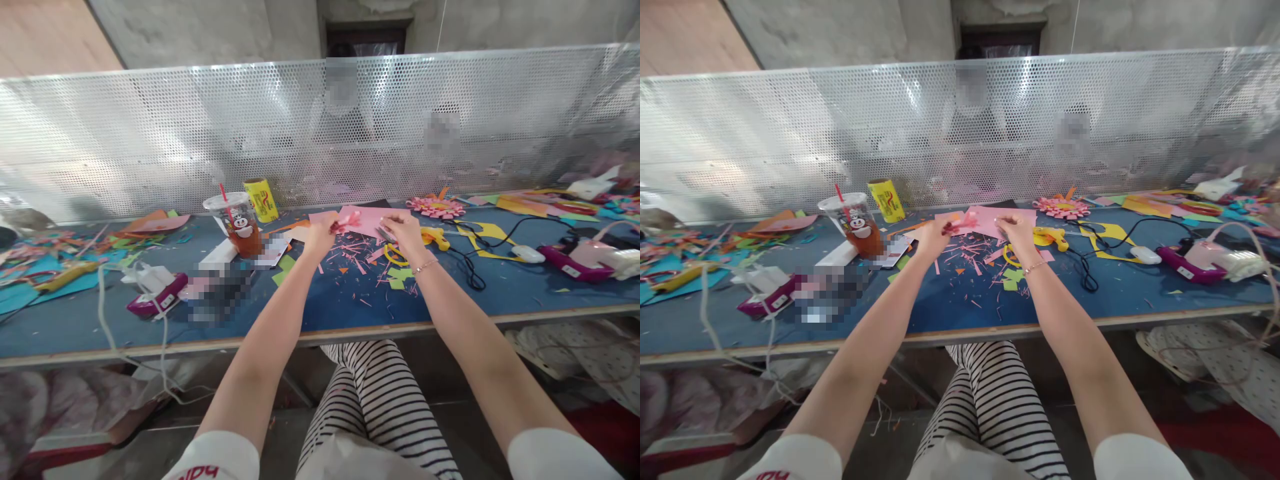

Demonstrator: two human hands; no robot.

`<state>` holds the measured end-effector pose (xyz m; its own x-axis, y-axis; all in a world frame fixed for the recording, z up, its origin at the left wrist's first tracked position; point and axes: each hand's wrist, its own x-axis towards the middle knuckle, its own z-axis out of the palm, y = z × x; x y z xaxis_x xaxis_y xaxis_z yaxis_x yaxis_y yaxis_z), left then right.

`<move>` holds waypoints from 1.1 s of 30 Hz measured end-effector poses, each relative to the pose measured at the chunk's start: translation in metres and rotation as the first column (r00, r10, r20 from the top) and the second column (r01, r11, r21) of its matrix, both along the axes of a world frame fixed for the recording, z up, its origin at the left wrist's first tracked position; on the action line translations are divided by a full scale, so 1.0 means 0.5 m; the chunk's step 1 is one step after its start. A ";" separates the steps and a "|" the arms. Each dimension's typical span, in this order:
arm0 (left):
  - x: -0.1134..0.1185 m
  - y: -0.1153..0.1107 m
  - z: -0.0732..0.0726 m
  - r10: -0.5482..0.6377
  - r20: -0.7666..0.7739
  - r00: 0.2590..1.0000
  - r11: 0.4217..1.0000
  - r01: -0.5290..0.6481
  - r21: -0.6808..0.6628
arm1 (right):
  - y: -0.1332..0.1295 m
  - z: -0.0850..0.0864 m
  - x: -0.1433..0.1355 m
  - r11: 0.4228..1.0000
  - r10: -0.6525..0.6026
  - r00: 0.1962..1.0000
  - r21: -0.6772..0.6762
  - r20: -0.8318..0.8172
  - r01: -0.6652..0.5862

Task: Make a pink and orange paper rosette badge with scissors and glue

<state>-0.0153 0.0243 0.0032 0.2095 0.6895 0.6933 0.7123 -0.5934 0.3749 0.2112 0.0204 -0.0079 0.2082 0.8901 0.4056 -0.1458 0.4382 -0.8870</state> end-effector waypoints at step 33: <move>0.069 -0.012 -0.059 -0.195 0.069 0.978 0.883 0.206 -0.423 | 0.016 -0.008 0.014 0.987 0.128 0.982 -0.117 0.142 -0.112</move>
<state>0.0193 0.0183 -0.0261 0.3617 0.8642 0.3497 0.5830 -0.5024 0.6385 0.2182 0.0282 -0.0119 0.0421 0.9450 0.3244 -0.0550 0.3264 -0.9436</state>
